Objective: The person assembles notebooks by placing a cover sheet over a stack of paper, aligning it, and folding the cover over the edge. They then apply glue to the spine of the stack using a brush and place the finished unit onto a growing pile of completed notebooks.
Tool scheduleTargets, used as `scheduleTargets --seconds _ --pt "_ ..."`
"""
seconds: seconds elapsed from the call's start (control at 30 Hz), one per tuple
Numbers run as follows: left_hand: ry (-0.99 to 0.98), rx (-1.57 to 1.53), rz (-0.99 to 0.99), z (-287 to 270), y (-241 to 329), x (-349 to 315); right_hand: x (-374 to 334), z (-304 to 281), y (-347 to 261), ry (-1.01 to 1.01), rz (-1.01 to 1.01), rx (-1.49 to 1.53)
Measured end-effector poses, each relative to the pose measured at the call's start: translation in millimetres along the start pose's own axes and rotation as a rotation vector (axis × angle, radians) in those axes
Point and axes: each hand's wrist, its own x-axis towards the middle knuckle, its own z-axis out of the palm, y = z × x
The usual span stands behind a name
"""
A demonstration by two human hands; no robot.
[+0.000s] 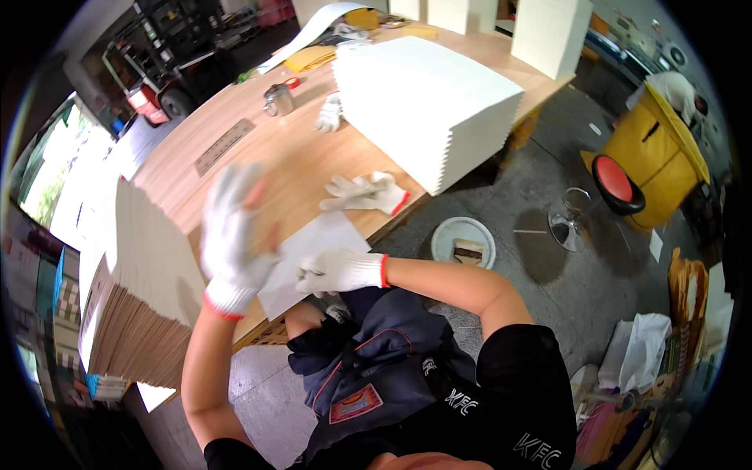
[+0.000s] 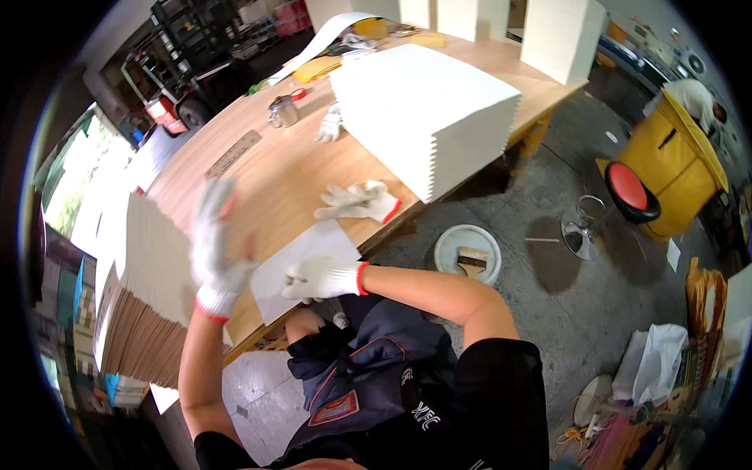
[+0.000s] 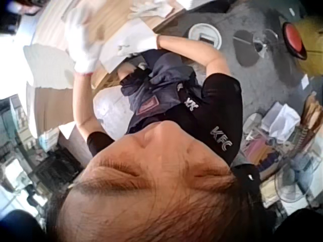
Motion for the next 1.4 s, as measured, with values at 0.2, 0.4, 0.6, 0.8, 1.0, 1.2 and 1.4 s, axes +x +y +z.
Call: scheduleTargets --seconds 0.2,0.4,0.6,0.8,1.0,1.2,1.4 --pt "-0.204 -0.268 0.097 142.5 45.9 103.8 -83.3 -39.2 4.3 0.113 0.127 -0.090" --pt "-0.395 -0.428 0.242 202.1 52.0 175.6 -114.6 -53.0 33.2 0.126 0.137 -0.063" --pt "-0.657 -0.675 0.053 212.6 38.3 198.6 -146.1 -78.5 47.7 0.210 0.158 0.070" --pt "-0.400 -0.393 0.411 208.3 43.9 190.9 -167.7 -103.1 65.9 0.479 0.029 0.217" --pt "-0.516 -0.277 0.153 196.5 63.3 193.2 -206.6 -168.4 85.7 1.268 -0.268 0.419" --pt "-0.742 -0.052 -0.016 186.8 103.2 229.6 -242.7 -265.2 111.5 1.526 0.156 -0.018" --pt "-0.784 -0.192 -0.079 183.0 93.6 224.4 -232.3 -288.2 116.8 1.522 0.470 -0.322"
